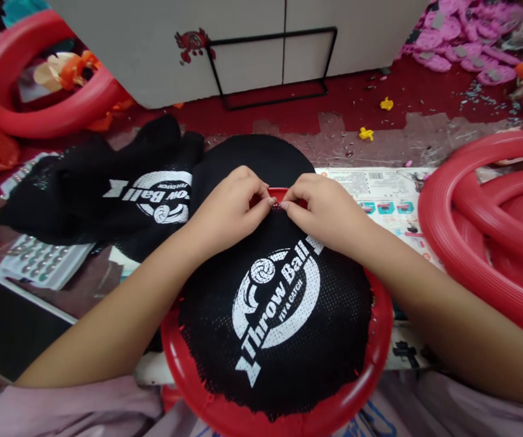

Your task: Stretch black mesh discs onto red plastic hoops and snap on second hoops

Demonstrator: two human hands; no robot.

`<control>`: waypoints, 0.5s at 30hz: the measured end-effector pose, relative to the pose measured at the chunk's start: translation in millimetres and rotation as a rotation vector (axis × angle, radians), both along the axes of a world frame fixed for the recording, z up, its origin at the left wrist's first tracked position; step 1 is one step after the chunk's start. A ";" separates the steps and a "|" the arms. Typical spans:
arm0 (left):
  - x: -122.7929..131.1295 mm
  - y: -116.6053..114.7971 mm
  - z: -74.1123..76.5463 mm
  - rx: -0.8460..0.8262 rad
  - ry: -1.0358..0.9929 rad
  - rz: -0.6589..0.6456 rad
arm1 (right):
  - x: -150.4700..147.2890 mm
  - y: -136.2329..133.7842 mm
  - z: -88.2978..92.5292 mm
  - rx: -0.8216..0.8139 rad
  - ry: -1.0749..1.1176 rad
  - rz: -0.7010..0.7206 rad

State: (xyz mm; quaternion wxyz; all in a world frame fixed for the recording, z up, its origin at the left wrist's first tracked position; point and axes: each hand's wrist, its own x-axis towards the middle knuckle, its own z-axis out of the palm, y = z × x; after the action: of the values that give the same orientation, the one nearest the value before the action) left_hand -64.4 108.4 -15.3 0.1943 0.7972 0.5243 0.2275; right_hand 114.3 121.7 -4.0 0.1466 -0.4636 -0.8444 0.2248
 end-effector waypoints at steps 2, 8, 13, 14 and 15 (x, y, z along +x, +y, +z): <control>0.3 1.1 0.0 -0.020 -0.048 0.005 | 0.0 -0.5 -1.1 0.006 -0.010 -0.018; -0.4 0.5 0.2 -0.103 -0.058 0.050 | 8.5 -3.8 -6.8 0.150 0.016 0.110; -5.3 1.7 4.2 -0.022 -0.057 0.068 | 29.5 -13.3 7.1 0.221 0.041 0.110; -7.1 1.8 9.0 0.004 -0.074 0.082 | 37.4 -17.7 13.5 0.244 0.011 0.068; -10.0 0.9 15.1 0.033 -0.078 0.102 | 46.8 -22.8 20.5 0.265 -0.052 0.006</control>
State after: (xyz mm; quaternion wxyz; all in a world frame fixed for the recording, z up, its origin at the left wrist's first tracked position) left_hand -74.4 109.4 -0.2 0.1895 0.7631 0.5526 0.2766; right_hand 161.0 98.9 16.5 0.1840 -0.4431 -0.8717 0.0998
